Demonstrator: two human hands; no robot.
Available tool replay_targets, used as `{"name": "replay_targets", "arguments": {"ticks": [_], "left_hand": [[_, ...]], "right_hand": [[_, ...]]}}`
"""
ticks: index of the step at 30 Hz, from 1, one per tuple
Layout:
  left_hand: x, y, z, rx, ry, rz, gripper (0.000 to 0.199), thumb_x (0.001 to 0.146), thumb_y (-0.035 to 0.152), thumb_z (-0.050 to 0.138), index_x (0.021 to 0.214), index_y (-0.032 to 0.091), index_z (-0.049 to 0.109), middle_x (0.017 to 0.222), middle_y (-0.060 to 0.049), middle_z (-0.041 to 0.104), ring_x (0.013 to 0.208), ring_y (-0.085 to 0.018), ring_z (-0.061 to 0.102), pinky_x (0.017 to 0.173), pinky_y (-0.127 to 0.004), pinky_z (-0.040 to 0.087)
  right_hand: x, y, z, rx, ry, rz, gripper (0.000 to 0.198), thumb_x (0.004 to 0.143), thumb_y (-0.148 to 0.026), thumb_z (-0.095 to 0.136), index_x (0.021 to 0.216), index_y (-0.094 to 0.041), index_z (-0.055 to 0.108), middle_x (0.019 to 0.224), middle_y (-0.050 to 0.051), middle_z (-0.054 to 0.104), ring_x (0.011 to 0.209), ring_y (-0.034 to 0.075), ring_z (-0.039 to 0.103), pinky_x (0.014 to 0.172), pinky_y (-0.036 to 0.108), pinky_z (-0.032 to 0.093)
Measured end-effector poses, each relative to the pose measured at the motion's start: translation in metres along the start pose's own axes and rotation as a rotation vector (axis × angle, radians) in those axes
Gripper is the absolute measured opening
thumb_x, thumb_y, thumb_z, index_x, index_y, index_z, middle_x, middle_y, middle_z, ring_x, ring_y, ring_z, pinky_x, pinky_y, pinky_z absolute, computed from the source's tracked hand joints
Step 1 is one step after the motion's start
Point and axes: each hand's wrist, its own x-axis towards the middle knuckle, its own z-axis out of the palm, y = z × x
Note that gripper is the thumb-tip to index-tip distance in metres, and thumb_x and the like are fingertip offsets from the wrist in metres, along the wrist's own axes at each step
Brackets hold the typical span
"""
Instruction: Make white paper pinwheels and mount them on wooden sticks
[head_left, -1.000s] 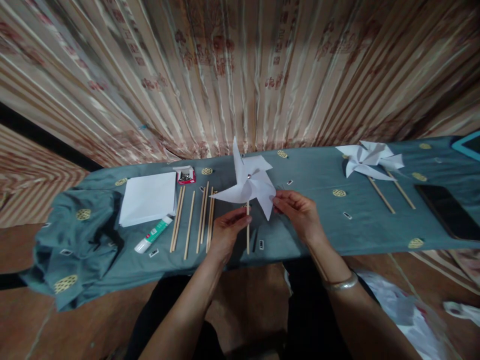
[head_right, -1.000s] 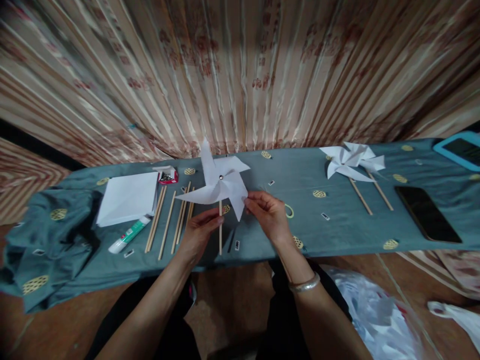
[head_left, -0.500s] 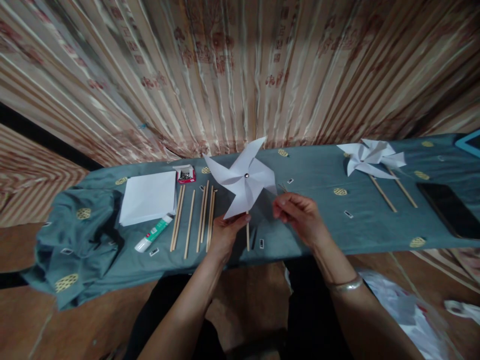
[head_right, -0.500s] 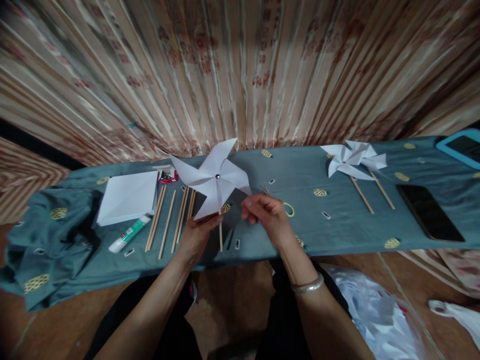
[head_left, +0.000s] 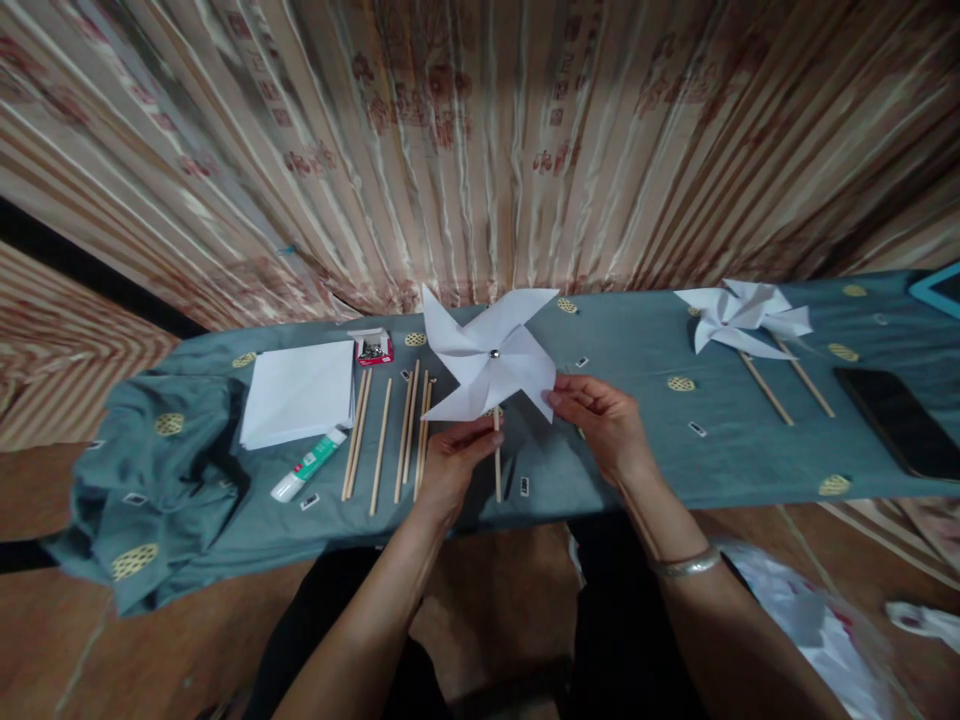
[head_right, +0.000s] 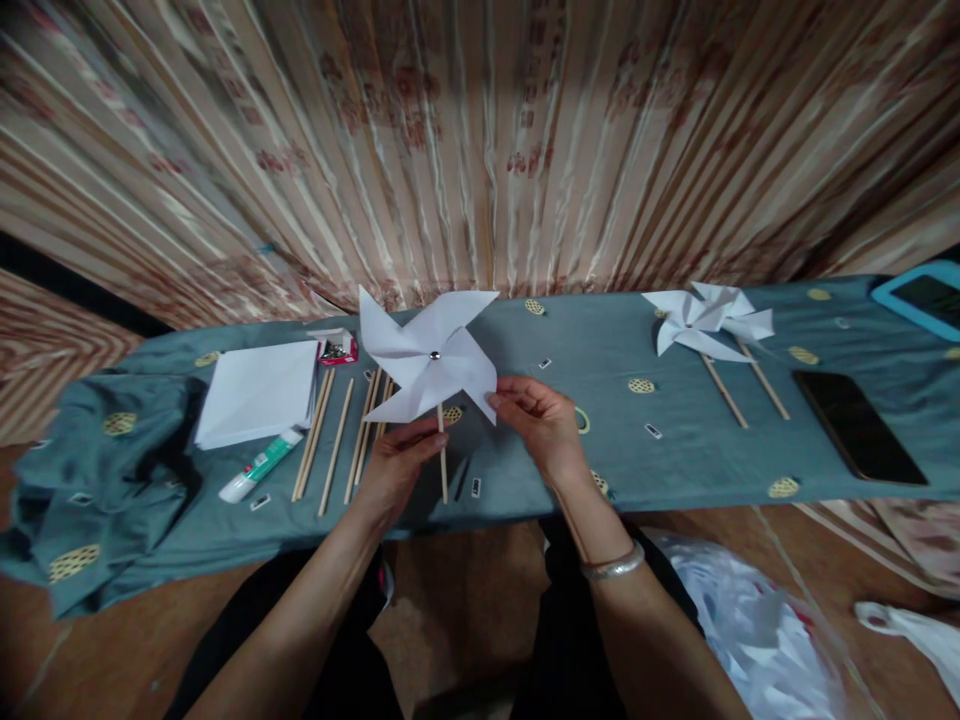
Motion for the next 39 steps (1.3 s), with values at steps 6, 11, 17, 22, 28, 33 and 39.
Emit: {"name": "replay_targets", "arguments": {"ticks": [6, 11, 17, 22, 28, 33, 39], "left_hand": [[-0.003, 0.002, 0.001, 0.030, 0.036, 0.004, 0.030, 0.050, 0.027, 0.091, 0.078, 0.020, 0.080, 0.081, -0.004, 0.078, 0.080, -0.018, 0.069, 0.091, -0.036, 0.049], [-0.003, 0.003, -0.001, 0.063, -0.001, 0.021, 0.033, 0.054, 0.028, 0.088, 0.084, 0.016, 0.081, 0.087, -0.008, 0.079, 0.088, -0.023, 0.071, 0.094, -0.038, 0.049], [-0.002, 0.002, -0.001, 0.057, -0.013, 0.030, 0.033, 0.053, 0.029, 0.088, 0.084, 0.018, 0.081, 0.087, -0.008, 0.080, 0.090, -0.025, 0.072, 0.094, -0.039, 0.050], [-0.003, 0.002, -0.002, 0.084, -0.018, 0.010, 0.029, 0.053, 0.028, 0.088, 0.080, 0.020, 0.081, 0.086, -0.007, 0.079, 0.086, -0.022, 0.071, 0.092, -0.038, 0.050], [-0.006, 0.001, -0.001, 0.143, -0.031, -0.030, 0.030, 0.047, 0.031, 0.091, 0.074, 0.021, 0.081, 0.082, -0.006, 0.079, 0.082, -0.022, 0.070, 0.087, -0.038, 0.052], [-0.007, 0.001, 0.000, 0.162, -0.062, -0.037, 0.029, 0.049, 0.032, 0.090, 0.074, 0.022, 0.081, 0.085, -0.007, 0.080, 0.083, -0.023, 0.071, 0.086, -0.038, 0.053], [-0.006, 0.002, -0.001, 0.134, -0.027, -0.038, 0.032, 0.047, 0.031, 0.092, 0.075, 0.020, 0.080, 0.082, -0.007, 0.079, 0.082, -0.023, 0.071, 0.088, -0.039, 0.052]], "right_hand": [[-0.010, 0.003, 0.015, 0.039, -0.096, 0.100, 0.036, 0.046, -0.039, 0.095, 0.071, -0.024, 0.075, 0.066, -0.003, 0.071, 0.055, 0.009, 0.058, 0.054, 0.024, 0.049], [-0.021, 0.005, 0.024, 0.011, -0.262, 0.132, 0.033, 0.057, -0.046, 0.090, 0.072, -0.022, 0.074, 0.065, -0.002, 0.071, 0.052, 0.009, 0.057, 0.051, 0.024, 0.046], [-0.023, -0.009, 0.010, -0.080, -0.466, 0.151, 0.030, 0.070, -0.049, 0.082, 0.074, -0.020, 0.075, 0.064, 0.002, 0.073, 0.047, 0.009, 0.053, 0.046, 0.023, 0.042], [-0.002, -0.020, -0.018, -0.019, 0.024, -0.169, 0.022, 0.070, -0.043, 0.084, 0.076, -0.023, 0.075, 0.066, -0.001, 0.071, 0.051, 0.008, 0.051, 0.049, 0.022, 0.043], [0.013, -0.023, -0.030, -0.328, 0.170, -0.463, 0.042, 0.078, -0.045, 0.076, 0.116, -0.027, 0.069, 0.128, 0.007, 0.068, 0.114, 0.024, 0.065, 0.099, 0.042, 0.051], [0.010, -0.023, -0.024, -0.252, 0.022, -0.379, 0.041, 0.081, -0.047, 0.074, 0.118, -0.030, 0.067, 0.113, 0.005, 0.074, 0.108, 0.022, 0.069, 0.097, 0.041, 0.053], [0.004, -0.013, -0.014, -0.095, -0.085, -0.069, 0.052, 0.062, -0.045, 0.088, 0.107, -0.028, 0.071, 0.085, 0.000, 0.078, 0.081, 0.019, 0.072, 0.078, 0.035, 0.057]]}}
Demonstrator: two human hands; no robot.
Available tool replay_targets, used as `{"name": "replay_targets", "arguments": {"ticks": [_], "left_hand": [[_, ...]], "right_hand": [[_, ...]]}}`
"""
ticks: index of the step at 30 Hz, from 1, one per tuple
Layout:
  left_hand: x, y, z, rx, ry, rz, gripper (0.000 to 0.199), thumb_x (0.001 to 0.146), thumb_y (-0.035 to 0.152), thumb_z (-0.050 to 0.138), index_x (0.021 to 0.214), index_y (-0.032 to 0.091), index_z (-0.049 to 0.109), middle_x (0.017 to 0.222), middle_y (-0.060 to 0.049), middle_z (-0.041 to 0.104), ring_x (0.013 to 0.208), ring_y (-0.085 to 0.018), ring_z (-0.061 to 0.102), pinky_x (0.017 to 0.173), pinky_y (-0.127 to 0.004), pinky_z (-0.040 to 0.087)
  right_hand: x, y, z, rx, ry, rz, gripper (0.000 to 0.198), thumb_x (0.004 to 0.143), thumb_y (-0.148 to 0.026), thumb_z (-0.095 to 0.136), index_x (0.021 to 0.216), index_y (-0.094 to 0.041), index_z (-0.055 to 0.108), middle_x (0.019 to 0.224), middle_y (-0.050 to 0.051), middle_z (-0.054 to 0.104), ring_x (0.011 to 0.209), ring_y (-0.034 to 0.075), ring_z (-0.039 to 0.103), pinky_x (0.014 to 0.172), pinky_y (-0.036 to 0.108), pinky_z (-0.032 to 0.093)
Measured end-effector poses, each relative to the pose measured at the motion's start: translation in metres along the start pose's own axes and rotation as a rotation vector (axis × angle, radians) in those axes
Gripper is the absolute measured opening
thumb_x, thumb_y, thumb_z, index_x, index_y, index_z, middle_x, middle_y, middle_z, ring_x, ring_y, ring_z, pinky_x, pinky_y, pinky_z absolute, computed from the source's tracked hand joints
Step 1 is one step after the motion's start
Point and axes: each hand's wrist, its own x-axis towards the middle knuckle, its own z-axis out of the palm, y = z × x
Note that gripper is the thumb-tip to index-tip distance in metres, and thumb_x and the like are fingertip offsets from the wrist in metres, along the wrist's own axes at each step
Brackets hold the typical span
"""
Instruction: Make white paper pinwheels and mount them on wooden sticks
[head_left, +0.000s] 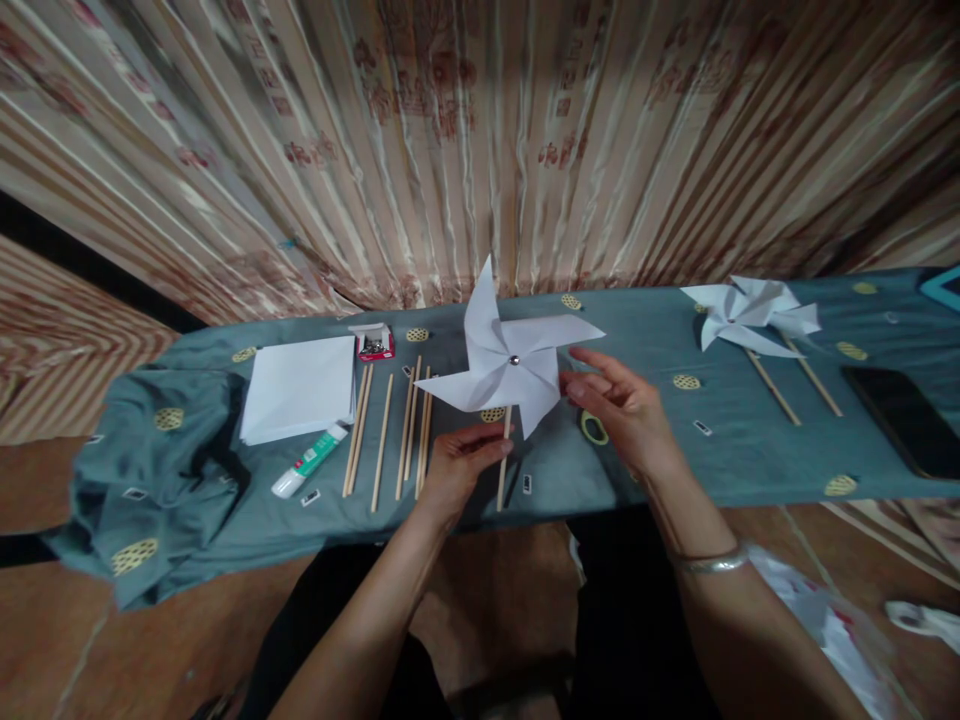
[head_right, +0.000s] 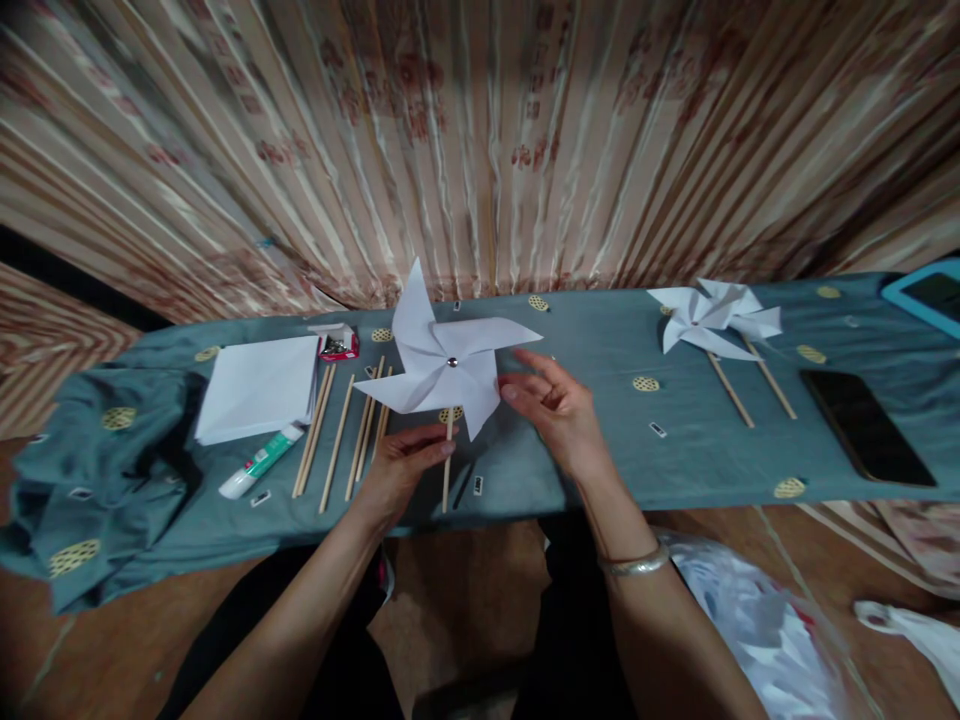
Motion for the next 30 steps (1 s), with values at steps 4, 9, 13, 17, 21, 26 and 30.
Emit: {"name": "replay_targets", "arguments": {"ticks": [4, 9, 13, 17, 21, 26, 30], "left_hand": [[0.000, 0.000, 0.000, -0.013, -0.013, 0.000, 0.032, 0.047, 0.030, 0.092, 0.075, 0.020, 0.080, 0.082, -0.006, 0.079, 0.081, -0.022, 0.070, 0.088, -0.039, 0.051], [-0.001, 0.000, 0.000, -0.034, -0.017, 0.005, 0.031, 0.047, 0.029, 0.091, 0.074, 0.020, 0.080, 0.082, -0.006, 0.079, 0.080, -0.022, 0.070, 0.088, -0.039, 0.052], [-0.001, 0.000, 0.001, -0.040, -0.026, 0.026, 0.030, 0.049, 0.030, 0.091, 0.075, 0.020, 0.080, 0.081, -0.005, 0.079, 0.082, -0.023, 0.070, 0.090, -0.039, 0.051], [0.000, 0.001, 0.001, -0.014, -0.022, 0.075, 0.026, 0.054, 0.030, 0.088, 0.077, 0.018, 0.080, 0.080, -0.004, 0.078, 0.084, -0.023, 0.070, 0.089, -0.037, 0.050], [0.001, 0.001, 0.001, -0.027, 0.023, 0.077, 0.025, 0.053, 0.026, 0.088, 0.075, 0.018, 0.080, 0.076, -0.002, 0.076, 0.081, -0.022, 0.068, 0.087, -0.035, 0.049], [-0.001, 0.001, 0.001, -0.037, 0.001, 0.047, 0.027, 0.051, 0.025, 0.089, 0.076, 0.020, 0.081, 0.080, -0.003, 0.078, 0.082, -0.022, 0.069, 0.088, -0.036, 0.049], [-0.002, -0.002, 0.001, 0.009, -0.037, 0.040, 0.022, 0.053, 0.026, 0.087, 0.073, 0.020, 0.081, 0.078, -0.002, 0.078, 0.079, -0.021, 0.068, 0.086, -0.036, 0.049]], "right_hand": [[-0.003, 0.003, 0.012, 0.090, -0.053, 0.110, 0.055, 0.055, -0.040, 0.092, 0.105, -0.026, 0.071, 0.074, -0.003, 0.076, 0.071, 0.015, 0.069, 0.071, 0.031, 0.056], [-0.005, 0.000, 0.014, 0.090, -0.063, 0.128, 0.051, 0.059, -0.038, 0.090, 0.104, -0.024, 0.072, 0.069, -0.005, 0.073, 0.056, 0.010, 0.059, 0.053, 0.024, 0.049], [-0.012, 0.001, 0.021, 0.085, -0.135, 0.166, 0.048, 0.059, -0.038, 0.090, 0.100, -0.024, 0.071, 0.070, -0.004, 0.074, 0.057, 0.011, 0.063, 0.053, 0.024, 0.051], [-0.026, 0.005, 0.032, 0.050, -0.210, 0.187, 0.049, 0.061, -0.042, 0.088, 0.102, -0.024, 0.069, 0.073, -0.001, 0.076, 0.058, 0.014, 0.067, 0.055, 0.027, 0.055], [-0.034, 0.002, 0.025, -0.092, -0.178, 0.083, 0.034, 0.070, -0.045, 0.082, 0.093, -0.022, 0.072, 0.063, -0.001, 0.072, 0.052, 0.014, 0.064, 0.050, 0.026, 0.051], [-0.021, -0.002, -0.002, -0.336, 0.231, -0.243, 0.023, 0.079, -0.039, 0.076, 0.098, -0.025, 0.073, 0.089, 0.003, 0.076, 0.080, 0.017, 0.069, 0.078, 0.034, 0.055], [-0.010, 0.002, -0.012, -0.432, 0.263, -0.314, 0.036, 0.078, -0.036, 0.076, 0.112, -0.026, 0.070, 0.106, 0.005, 0.075, 0.094, 0.020, 0.068, 0.092, 0.040, 0.052]]}}
